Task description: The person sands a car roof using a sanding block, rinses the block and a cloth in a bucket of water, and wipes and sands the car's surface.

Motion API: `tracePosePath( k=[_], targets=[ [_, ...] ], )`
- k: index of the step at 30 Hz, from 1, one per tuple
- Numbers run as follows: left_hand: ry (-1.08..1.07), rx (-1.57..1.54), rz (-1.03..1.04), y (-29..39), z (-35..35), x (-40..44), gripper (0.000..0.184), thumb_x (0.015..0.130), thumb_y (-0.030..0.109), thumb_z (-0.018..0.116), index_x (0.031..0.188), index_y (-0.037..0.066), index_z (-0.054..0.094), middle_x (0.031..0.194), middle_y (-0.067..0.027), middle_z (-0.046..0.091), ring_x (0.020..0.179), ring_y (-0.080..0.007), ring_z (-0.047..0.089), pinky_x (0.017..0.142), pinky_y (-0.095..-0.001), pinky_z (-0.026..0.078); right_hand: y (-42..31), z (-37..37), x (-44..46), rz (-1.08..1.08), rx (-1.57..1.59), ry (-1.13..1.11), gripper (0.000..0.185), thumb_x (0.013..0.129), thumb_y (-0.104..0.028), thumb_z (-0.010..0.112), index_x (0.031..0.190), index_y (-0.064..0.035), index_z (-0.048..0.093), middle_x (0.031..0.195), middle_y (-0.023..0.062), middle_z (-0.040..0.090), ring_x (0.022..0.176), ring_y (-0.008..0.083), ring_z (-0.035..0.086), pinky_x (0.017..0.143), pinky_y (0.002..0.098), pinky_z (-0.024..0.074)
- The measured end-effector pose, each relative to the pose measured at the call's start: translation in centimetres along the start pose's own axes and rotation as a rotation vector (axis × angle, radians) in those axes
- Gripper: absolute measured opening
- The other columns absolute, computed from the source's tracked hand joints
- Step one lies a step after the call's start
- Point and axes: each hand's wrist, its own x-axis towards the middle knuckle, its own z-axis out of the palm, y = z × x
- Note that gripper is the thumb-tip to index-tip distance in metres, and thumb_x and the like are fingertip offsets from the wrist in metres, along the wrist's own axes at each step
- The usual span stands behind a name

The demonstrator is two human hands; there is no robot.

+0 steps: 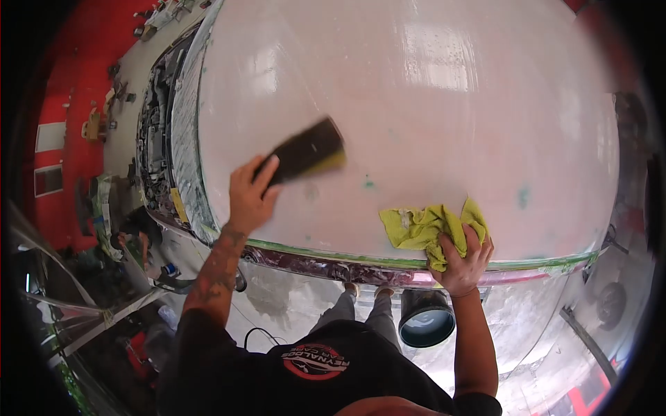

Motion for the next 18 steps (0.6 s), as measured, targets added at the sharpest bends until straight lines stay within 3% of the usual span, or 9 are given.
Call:
tracePosePath(
  k=[2, 4, 6, 7, 10, 12, 15, 18],
  targets=[
    [0.178, -0.009, -0.163, -6.6, 0.8, 6.6, 0.049, 0.087, 0.018, 0.071, 0.134, 0.007, 0.064, 0.128, -0.0233, 0.064, 0.116, -0.0406, 0.060, 0.103, -0.0469, 0.045, 0.1, 0.1, 0.1, -0.003, 0.000, 0.003, 0.050, 0.068, -0.043, 0.078, 0.114, -0.0227, 0.072, 0.137, 0.0131, 0.048, 0.122, 0.0453, 0.045, 0.099, 0.0601, 0.0395],
    [0.185, 0.004, -0.444, -13.6, 0.4, 13.7, 0.050, 0.090, 0.021, 0.070, 0.135, 0.002, 0.061, 0.122, -0.0250, 0.067, 0.114, -0.0406, 0.063, 0.101, -0.0435, 0.048, 0.2, 0.3, -0.1, -0.016, 0.002, 0.007, 0.050, 0.069, -0.042, 0.078, 0.114, -0.0225, 0.072, 0.138, 0.0133, 0.048, 0.122, 0.0453, 0.045, 0.099, 0.0599, 0.0396],
    [0.183, 0.090, -0.677, -14.9, 0.5, 16.9, 0.049, 0.091, 0.023, 0.069, 0.133, 0.001, 0.062, 0.120, -0.0246, 0.067, 0.112, -0.0408, 0.064, 0.101, -0.0446, 0.048, 0.1, 0.6, -0.4, 0.015, -0.015, 0.020, 0.046, 0.075, -0.050, 0.071, 0.114, -0.0260, 0.071, 0.135, 0.0117, 0.050, 0.121, 0.0453, 0.046, 0.097, 0.0607, 0.0412],
    [0.186, 0.098, -0.697, -14.2, 0.6, 15.4, 0.049, 0.091, 0.023, 0.069, 0.133, 0.001, 0.062, 0.120, -0.0246, 0.067, 0.112, -0.0408, 0.064, 0.101, -0.0446, 0.048, 0.3, 0.7, -0.4, -0.003, -0.006, 0.015, 0.046, 0.075, -0.050, 0.071, 0.114, -0.0260, 0.071, 0.135, 0.0117, 0.050, 0.121, 0.0453, 0.046, 0.097, 0.0607, 0.0412],
    [0.227, 0.116, -0.344, -7.9, 2.0, 7.9, 0.056, 0.089, 0.025, 0.070, 0.140, 0.007, 0.059, 0.123, -0.0225, 0.063, 0.112, -0.0408, 0.059, 0.097, -0.0479, 0.047, 0.0, 0.6, -0.5, 0.012, -0.028, 0.038, 0.046, 0.078, -0.053, 0.069, 0.114, -0.0256, 0.071, 0.134, 0.0117, 0.050, 0.120, 0.0464, 0.047, 0.097, 0.0610, 0.0409],
    [0.142, 0.089, -0.214, -1.3, 1.3, 1.3, 0.058, 0.088, 0.024, 0.070, 0.143, 0.008, 0.057, 0.124, -0.0222, 0.060, 0.112, -0.0416, 0.056, 0.098, -0.0488, 0.046, -0.1, -0.1, -0.1, -0.005, -0.013, -0.010, 0.051, 0.069, -0.039, 0.079, 0.116, -0.0212, 0.071, 0.138, 0.0144, 0.047, 0.121, 0.0444, 0.046, 0.099, 0.0587, 0.0404],
    [0.127, 0.032, -0.130, -3.1, 0.3, 2.0, 0.058, 0.089, 0.023, 0.070, 0.143, 0.009, 0.056, 0.124, -0.0222, 0.058, 0.111, -0.0429, 0.056, 0.099, -0.0488, 0.045, 0.0, -0.1, 0.0, -0.016, -0.011, -0.008, 0.047, 0.072, -0.040, 0.078, 0.114, -0.0209, 0.071, 0.137, 0.0149, 0.047, 0.121, 0.0447, 0.046, 0.098, 0.0589, 0.0412],
    [0.171, 0.151, -0.335, -14.0, 1.6, 10.8, 0.051, 0.093, 0.024, 0.065, 0.140, 0.006, 0.057, 0.120, -0.0253, 0.063, 0.109, -0.0431, 0.060, 0.097, -0.0489, 0.047, 0.0, 0.0, -0.1, -0.014, -0.012, -0.008, 0.045, 0.073, -0.041, 0.077, 0.113, -0.0207, 0.071, 0.137, 0.0149, 0.047, 0.121, 0.0452, 0.046, 0.097, 0.0593, 0.0419]
  ],
)
